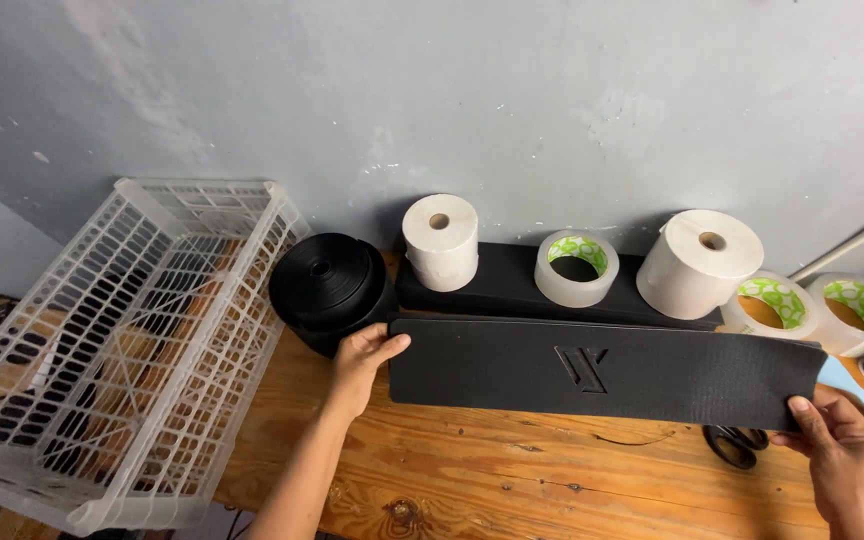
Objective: The person cuts a black textured mat with scissors, trims the edges, and smooths the surface. The person handles the mat and scissors throughout the process on a wooden table.
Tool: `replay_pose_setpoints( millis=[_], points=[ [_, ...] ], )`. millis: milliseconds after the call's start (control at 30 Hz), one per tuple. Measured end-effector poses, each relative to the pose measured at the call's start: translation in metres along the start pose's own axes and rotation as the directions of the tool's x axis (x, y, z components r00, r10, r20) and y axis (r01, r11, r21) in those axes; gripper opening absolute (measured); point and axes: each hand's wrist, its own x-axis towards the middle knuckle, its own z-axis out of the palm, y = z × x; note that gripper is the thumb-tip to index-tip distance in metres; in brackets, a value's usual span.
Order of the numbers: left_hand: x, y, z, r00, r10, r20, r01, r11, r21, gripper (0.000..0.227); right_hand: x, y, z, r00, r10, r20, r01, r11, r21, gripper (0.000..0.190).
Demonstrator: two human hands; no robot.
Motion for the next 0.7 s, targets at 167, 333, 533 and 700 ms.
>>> replay_pose_setpoints(
  millis=[167, 333, 533, 700],
  points=[
    [0.003, -0.032, 0.0, 0.966, 0.252, -0.053, -0.23, 0.938, 0.258, 0.027, 0.003, 0.02, -0.004, 0.999, -0.034, -0.005, 0.034, 0.999, -0.012, 0.022],
    [0.004, -0.044, 0.005, 0.91, 0.407, -0.08, -0.35, 0.856, 0.381, 0.039, 0.009, 0.044, -0.013, 0.998, -0.06, -0.023, 0.059, 0.997, -0.041, 0.017],
    [0.003, -0.051, 0.003, 0.896, 0.437, -0.085, -0.361, 0.824, 0.436, 0.02, 0.016, 0.067, -0.023, 1.0, -0.01, 0.006, 0.01, 0.998, -0.06, 0.018],
    [0.002, -0.053, 0.001, 0.845, 0.522, -0.114, -0.397, 0.756, 0.52, 0.021, 0.018, 0.067, -0.023, 0.992, 0.092, 0.086, -0.093, 0.996, 0.003, 0.021]
  ],
)
